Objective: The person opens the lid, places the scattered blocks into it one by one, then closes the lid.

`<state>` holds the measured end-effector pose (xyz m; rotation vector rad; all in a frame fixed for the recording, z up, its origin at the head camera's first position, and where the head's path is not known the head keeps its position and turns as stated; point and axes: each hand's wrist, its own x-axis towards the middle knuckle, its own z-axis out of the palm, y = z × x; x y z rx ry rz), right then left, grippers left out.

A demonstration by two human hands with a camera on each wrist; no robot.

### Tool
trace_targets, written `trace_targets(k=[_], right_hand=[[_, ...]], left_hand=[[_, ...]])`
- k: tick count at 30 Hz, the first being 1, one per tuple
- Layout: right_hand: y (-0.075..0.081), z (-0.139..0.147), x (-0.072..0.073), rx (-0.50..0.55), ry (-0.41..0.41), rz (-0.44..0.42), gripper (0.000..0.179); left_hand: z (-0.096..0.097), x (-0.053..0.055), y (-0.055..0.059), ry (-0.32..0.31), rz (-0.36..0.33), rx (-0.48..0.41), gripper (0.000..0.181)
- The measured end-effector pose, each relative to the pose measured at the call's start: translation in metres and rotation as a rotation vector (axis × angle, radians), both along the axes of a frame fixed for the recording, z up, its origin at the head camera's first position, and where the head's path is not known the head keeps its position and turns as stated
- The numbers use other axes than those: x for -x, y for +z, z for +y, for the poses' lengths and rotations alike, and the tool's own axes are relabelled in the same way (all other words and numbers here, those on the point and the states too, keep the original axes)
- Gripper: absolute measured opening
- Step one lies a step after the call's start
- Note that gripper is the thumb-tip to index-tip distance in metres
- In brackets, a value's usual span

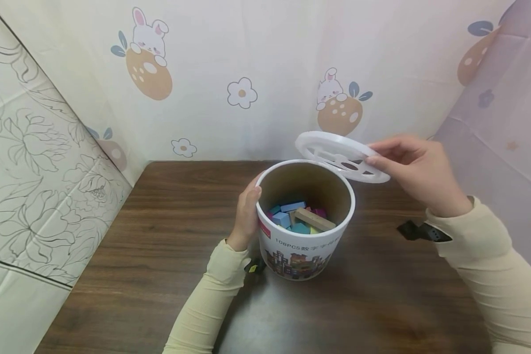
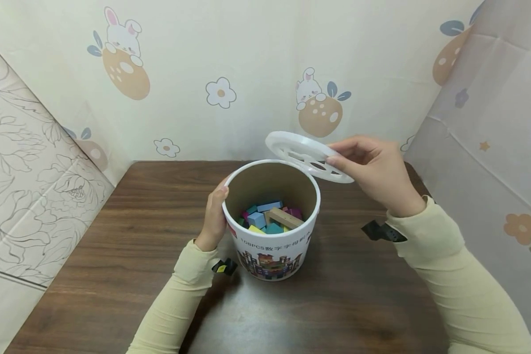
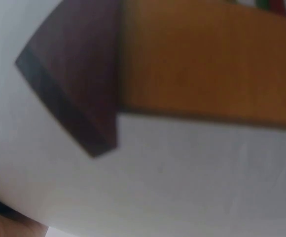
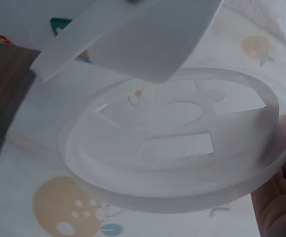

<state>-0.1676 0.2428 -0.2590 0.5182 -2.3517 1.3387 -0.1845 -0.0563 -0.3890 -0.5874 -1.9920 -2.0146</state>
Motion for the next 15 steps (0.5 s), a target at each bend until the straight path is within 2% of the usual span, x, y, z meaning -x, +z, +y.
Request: trace_targets(k=[3, 6, 9, 11, 15], right_hand=[[0.001, -0.011, -0.011, -0.054, 0.068, 0.154, 0.030], [-0.001, -0.023, -0.020, -0.150, 0.160, 0.370, 0.020], [-0.004, -0.034, -0.028, -0.246, 0.229, 0.521, 0.037], [-0.007, -0.040, -0.032, -0.291, 0.253, 0.588, 0.044], [-0.014, -0.048, -0.038, -0.336, 0.294, 0.636, 0.041]], left_hand=[[0.000, -0.001, 0.000, -0.004, -0.004, -0.010, 0.054], [0.000, -0.002, 0.000, -0.008, -0.006, -0.018, 0.053], [0.000, -0.002, -0.001, -0.011, -0.007, -0.017, 0.055], [0.000, -0.002, -0.001, -0.010, -0.003, -0.012, 0.056], [0.000, -0.002, 0.000, 0.000, 0.006, -0.001, 0.058]])
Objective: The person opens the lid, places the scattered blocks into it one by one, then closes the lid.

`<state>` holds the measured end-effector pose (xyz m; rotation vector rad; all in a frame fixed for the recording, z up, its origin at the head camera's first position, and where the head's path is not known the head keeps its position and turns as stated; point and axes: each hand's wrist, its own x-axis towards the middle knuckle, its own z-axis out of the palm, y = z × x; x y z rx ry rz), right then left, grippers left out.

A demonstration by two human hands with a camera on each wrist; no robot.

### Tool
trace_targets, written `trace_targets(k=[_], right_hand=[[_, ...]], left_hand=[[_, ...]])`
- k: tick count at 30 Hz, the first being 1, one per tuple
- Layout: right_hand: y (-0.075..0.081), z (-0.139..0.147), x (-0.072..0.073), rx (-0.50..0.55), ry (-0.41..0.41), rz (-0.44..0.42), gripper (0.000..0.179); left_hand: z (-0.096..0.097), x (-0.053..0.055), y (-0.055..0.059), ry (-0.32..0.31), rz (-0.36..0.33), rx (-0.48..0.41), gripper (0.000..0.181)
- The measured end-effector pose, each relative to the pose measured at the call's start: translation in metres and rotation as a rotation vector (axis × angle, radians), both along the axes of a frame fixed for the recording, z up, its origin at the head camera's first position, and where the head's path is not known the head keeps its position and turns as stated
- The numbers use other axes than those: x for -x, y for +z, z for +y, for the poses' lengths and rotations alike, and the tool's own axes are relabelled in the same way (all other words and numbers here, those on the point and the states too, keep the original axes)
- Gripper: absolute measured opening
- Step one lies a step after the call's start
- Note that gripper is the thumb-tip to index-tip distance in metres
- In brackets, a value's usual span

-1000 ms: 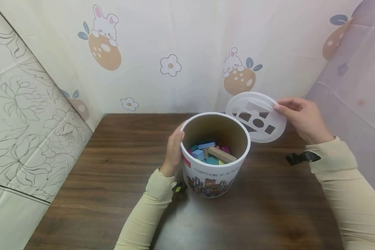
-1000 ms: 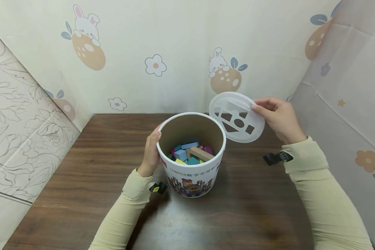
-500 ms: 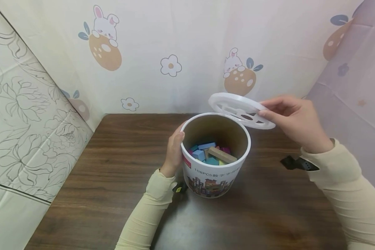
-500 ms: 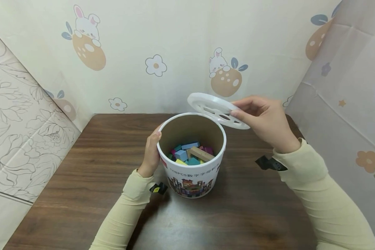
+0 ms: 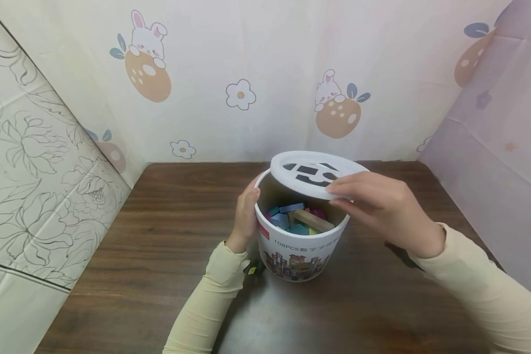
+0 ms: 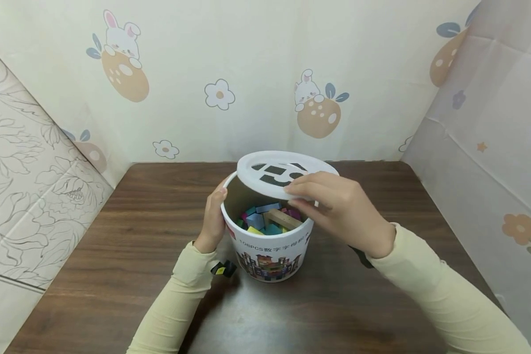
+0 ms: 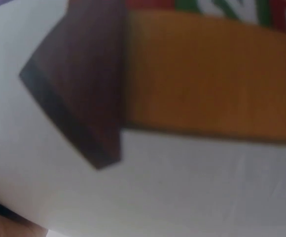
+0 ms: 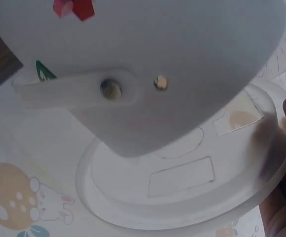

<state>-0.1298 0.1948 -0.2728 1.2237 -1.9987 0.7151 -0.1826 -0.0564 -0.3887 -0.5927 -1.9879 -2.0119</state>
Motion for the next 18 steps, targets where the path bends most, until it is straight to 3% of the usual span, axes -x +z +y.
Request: trace_targets(k=[9, 18], right_hand=[[-0.012, -0.007, 0.000, -0.042, 0.046, 0.049, 0.034], [-0.023, -0.012, 0.000, -0.059, 0.072, 0.108, 0.031]], left_hand=[[0.002, -0.001, 0.000, 0.040, -0.046, 0.022, 0.060], [0.002, -0.002, 0.000, -0.001, -0.047, -0.020, 0.058]])
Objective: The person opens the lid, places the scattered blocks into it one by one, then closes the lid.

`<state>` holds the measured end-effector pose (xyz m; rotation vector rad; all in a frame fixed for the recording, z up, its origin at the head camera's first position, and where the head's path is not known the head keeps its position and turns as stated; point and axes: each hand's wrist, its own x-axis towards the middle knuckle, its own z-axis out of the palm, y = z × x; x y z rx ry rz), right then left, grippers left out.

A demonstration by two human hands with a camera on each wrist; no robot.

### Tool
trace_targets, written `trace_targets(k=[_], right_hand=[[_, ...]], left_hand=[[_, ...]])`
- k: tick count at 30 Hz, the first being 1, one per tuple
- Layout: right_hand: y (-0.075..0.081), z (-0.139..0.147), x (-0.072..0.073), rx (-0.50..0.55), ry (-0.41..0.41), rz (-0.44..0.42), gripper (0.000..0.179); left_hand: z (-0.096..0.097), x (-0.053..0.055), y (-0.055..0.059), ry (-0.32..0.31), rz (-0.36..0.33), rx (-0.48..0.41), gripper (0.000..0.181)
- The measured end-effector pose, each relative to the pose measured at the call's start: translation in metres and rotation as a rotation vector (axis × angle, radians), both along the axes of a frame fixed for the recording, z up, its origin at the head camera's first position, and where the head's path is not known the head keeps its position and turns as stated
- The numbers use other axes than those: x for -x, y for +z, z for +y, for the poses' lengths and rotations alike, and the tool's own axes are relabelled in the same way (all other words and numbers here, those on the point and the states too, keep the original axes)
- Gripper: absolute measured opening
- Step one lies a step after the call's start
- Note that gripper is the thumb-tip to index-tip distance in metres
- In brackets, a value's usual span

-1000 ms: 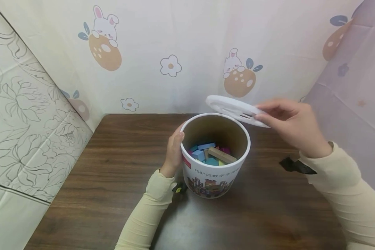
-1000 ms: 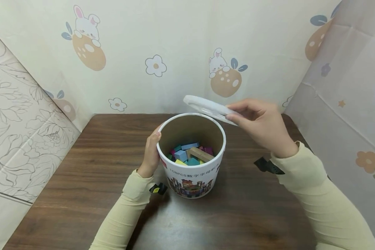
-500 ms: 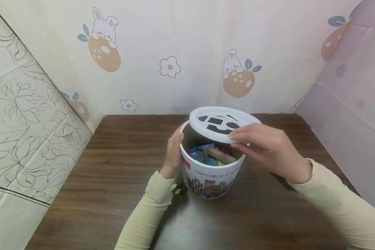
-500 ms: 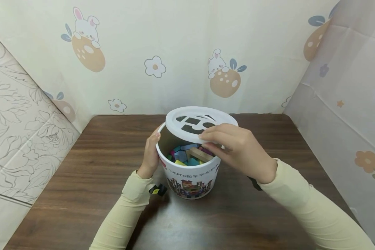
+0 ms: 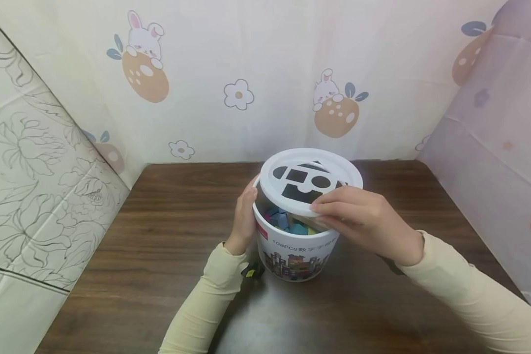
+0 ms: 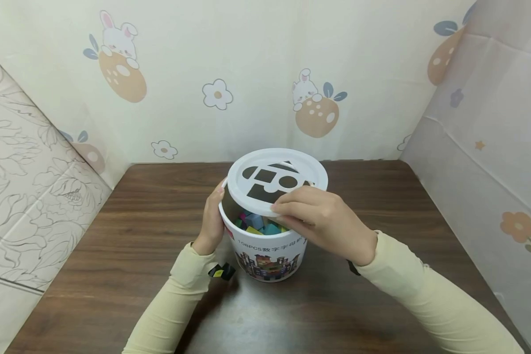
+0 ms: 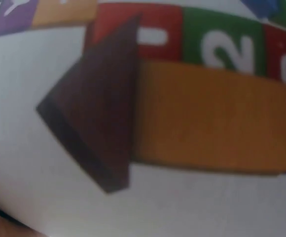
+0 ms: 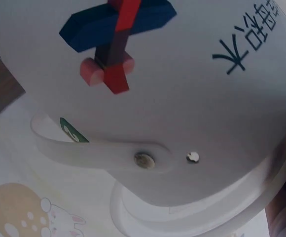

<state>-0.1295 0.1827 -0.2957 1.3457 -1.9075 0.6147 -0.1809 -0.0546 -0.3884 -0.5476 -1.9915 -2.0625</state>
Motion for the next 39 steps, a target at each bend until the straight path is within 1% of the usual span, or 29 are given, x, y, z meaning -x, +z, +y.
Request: trace_targets(k=[5, 9, 14, 22, 30, 39], right_hand=[[-0.001, -0.004, 0.000, -0.012, 0.036, -0.005, 0.028], [-0.001, -0.007, -0.001, -0.028, 0.056, -0.012, 0.025], [-0.003, -0.008, -0.002, -0.046, 0.075, -0.012, 0.023], [-0.005, -0.012, -0.006, -0.034, 0.087, -0.006, 0.024], [-0.006, -0.012, -0.010, -0.003, 0.119, -0.003, 0.023], [-0.008, -0.011, -0.012, 0.005, 0.137, -0.009, 0.022]], left_hand=[[-0.002, 0.000, 0.001, 0.013, 0.007, 0.030, 0.057], [-0.005, 0.000, 0.004, 0.005, 0.015, 0.043, 0.057], [-0.009, -0.003, 0.005, -0.024, 0.013, 0.008, 0.062], [-0.011, -0.005, 0.003, -0.056, 0.009, -0.027, 0.065], [-0.012, -0.006, 0.005, -0.036, 0.019, 0.049, 0.060], [-0.013, -0.006, 0.003, -0.052, 0.020, 0.049, 0.061]])
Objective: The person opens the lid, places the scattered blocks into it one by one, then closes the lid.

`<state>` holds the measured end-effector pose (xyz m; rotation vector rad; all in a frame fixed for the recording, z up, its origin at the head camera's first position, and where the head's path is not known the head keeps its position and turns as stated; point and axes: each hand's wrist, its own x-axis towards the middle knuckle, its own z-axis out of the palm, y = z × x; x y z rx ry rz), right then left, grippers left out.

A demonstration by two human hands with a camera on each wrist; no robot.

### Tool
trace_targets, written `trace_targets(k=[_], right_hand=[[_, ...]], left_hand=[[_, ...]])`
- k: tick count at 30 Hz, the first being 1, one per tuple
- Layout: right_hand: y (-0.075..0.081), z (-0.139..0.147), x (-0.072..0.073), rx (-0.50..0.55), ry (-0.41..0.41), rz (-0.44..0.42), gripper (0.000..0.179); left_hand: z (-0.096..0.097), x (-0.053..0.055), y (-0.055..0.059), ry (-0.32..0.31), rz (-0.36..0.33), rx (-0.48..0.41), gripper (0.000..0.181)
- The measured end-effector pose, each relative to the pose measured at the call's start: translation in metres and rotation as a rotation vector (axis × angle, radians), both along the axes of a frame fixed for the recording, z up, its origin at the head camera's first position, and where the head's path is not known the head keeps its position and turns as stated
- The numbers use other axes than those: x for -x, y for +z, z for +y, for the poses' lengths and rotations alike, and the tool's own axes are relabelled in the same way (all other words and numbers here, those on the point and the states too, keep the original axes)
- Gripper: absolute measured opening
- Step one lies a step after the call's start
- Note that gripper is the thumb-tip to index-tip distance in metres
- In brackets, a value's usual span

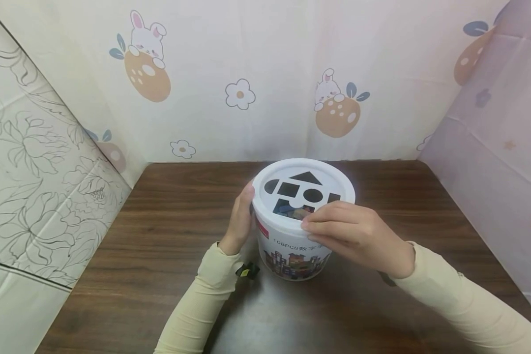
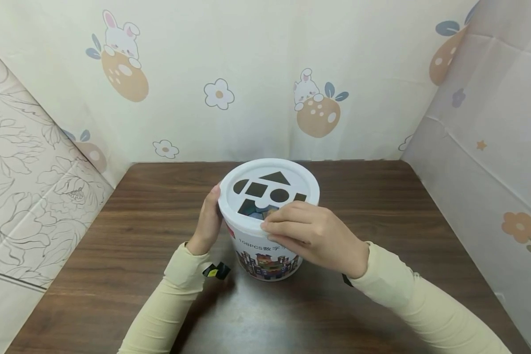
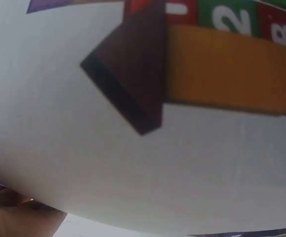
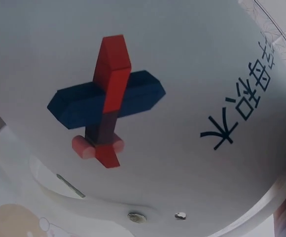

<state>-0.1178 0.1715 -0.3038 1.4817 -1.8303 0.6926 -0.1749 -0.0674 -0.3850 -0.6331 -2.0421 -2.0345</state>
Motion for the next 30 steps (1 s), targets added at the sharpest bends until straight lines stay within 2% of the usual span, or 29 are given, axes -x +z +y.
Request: trace_targets(k=[10, 23, 27, 30], right_hand=[[-0.007, -0.001, 0.000, 0.032, 0.027, -0.004, 0.022], [-0.016, -0.002, -0.001, 0.056, 0.043, -0.016, 0.021], [-0.018, 0.000, 0.000, 0.075, 0.018, -0.025, 0.025], [-0.020, 0.005, 0.003, 0.094, -0.039, -0.050, 0.030]], left_hand=[[-0.001, -0.001, -0.001, 0.010, 0.022, 0.024, 0.060], [-0.003, 0.000, -0.002, 0.017, 0.019, 0.046, 0.059], [-0.004, -0.001, 0.001, 0.034, 0.006, 0.052, 0.057], [-0.005, -0.003, 0.004, 0.051, -0.030, 0.064, 0.056]])
